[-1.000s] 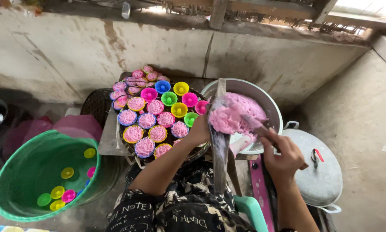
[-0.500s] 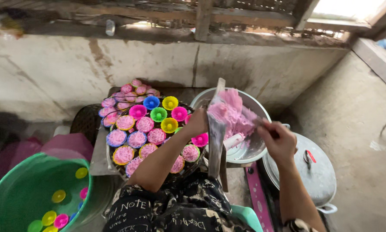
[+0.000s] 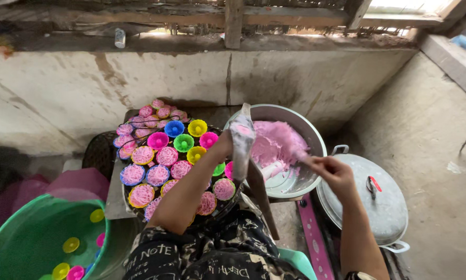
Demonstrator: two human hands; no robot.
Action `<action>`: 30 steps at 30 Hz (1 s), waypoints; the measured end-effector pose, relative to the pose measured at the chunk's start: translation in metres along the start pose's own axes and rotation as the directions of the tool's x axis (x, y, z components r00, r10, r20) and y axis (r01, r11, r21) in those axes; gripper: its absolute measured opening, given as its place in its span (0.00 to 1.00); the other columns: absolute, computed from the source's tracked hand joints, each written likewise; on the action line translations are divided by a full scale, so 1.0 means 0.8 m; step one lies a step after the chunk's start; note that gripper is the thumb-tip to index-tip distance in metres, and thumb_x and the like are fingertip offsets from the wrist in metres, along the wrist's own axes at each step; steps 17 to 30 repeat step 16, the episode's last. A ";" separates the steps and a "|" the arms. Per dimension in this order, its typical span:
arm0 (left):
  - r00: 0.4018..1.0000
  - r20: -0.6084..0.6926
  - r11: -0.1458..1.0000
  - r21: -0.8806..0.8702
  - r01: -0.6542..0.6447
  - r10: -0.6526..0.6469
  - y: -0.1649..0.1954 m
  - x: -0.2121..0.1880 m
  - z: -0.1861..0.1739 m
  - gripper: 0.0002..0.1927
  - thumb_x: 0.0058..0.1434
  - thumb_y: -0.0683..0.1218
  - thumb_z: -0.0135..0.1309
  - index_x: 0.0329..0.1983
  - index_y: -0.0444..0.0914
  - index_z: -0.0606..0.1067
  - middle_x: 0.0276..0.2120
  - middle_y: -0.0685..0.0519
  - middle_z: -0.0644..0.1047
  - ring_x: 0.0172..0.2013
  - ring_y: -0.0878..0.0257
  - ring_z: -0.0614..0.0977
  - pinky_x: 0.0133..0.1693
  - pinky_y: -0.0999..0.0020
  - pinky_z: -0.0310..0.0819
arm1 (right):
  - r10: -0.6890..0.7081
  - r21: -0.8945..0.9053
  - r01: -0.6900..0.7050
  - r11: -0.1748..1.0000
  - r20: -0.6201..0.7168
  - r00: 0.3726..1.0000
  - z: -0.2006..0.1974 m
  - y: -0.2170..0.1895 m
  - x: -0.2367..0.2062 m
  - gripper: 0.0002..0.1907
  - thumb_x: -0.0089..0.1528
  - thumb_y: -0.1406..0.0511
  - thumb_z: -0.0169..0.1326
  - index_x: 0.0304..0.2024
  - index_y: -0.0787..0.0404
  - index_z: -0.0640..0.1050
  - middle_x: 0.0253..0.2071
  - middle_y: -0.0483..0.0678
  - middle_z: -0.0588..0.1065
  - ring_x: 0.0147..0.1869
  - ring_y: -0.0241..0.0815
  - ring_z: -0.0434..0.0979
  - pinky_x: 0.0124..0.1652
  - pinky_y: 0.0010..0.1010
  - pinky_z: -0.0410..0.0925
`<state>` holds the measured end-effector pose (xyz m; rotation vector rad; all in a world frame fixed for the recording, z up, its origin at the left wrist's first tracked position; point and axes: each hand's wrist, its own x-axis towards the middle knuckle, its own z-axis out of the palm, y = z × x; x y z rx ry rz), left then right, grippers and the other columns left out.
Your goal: The person sits and scoops pink paste from a basin, packs it into a wooden hand mold with a white tube, presses the mold, and extrudes the shaped paste onto flower-shaped decorations arranged in colorful plastic cups on a tray. They repeat the cycle, occasionally scraping excess paste and repositioning the tray.
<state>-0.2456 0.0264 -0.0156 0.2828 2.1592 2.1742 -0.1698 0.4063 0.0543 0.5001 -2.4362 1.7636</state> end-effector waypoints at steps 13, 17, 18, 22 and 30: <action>0.732 0.146 0.586 -0.709 -0.392 0.666 0.109 -0.101 -0.049 0.25 0.54 0.38 0.71 0.55 0.39 0.77 0.45 0.51 0.75 0.48 0.50 0.85 0.51 0.52 0.82 | 0.060 0.730 -0.643 0.233 0.649 0.758 0.180 0.003 -0.044 0.49 0.56 0.34 0.51 0.59 0.69 0.66 0.53 0.59 0.73 0.50 0.49 0.76 0.45 0.41 0.69; 0.678 0.137 0.510 -0.767 -0.389 0.722 0.115 -0.122 -0.039 0.32 0.54 0.39 0.72 0.61 0.42 0.74 0.45 0.52 0.76 0.49 0.50 0.85 0.54 0.48 0.83 | -0.092 0.733 -0.678 0.057 0.680 0.727 0.206 -0.040 -0.069 0.47 0.58 0.37 0.54 0.54 0.73 0.62 0.48 0.62 0.73 0.37 0.49 0.78 0.32 0.38 0.69; 0.678 0.137 0.510 -0.767 -0.389 0.722 0.115 -0.122 -0.039 0.32 0.54 0.39 0.72 0.61 0.42 0.74 0.45 0.52 0.76 0.49 0.50 0.85 0.54 0.48 0.83 | -0.092 0.733 -0.678 0.057 0.680 0.727 0.206 -0.040 -0.069 0.47 0.58 0.37 0.54 0.54 0.73 0.62 0.48 0.62 0.73 0.37 0.49 0.78 0.32 0.38 0.69; 0.678 0.137 0.510 -0.767 -0.389 0.722 0.115 -0.122 -0.039 0.32 0.54 0.39 0.72 0.61 0.42 0.74 0.45 0.52 0.76 0.49 0.50 0.85 0.54 0.48 0.83 | -0.092 0.733 -0.678 0.057 0.680 0.727 0.206 -0.040 -0.069 0.47 0.58 0.37 0.54 0.54 0.73 0.62 0.48 0.62 0.73 0.37 0.49 0.78 0.32 0.38 0.69; 0.678 0.137 0.510 -0.767 -0.389 0.722 0.115 -0.122 -0.039 0.32 0.54 0.39 0.72 0.61 0.42 0.74 0.45 0.52 0.76 0.49 0.50 0.85 0.54 0.48 0.83 | -0.092 0.733 -0.678 0.057 0.680 0.727 0.206 -0.040 -0.069 0.47 0.58 0.37 0.54 0.54 0.73 0.62 0.48 0.62 0.73 0.37 0.49 0.78 0.32 0.38 0.69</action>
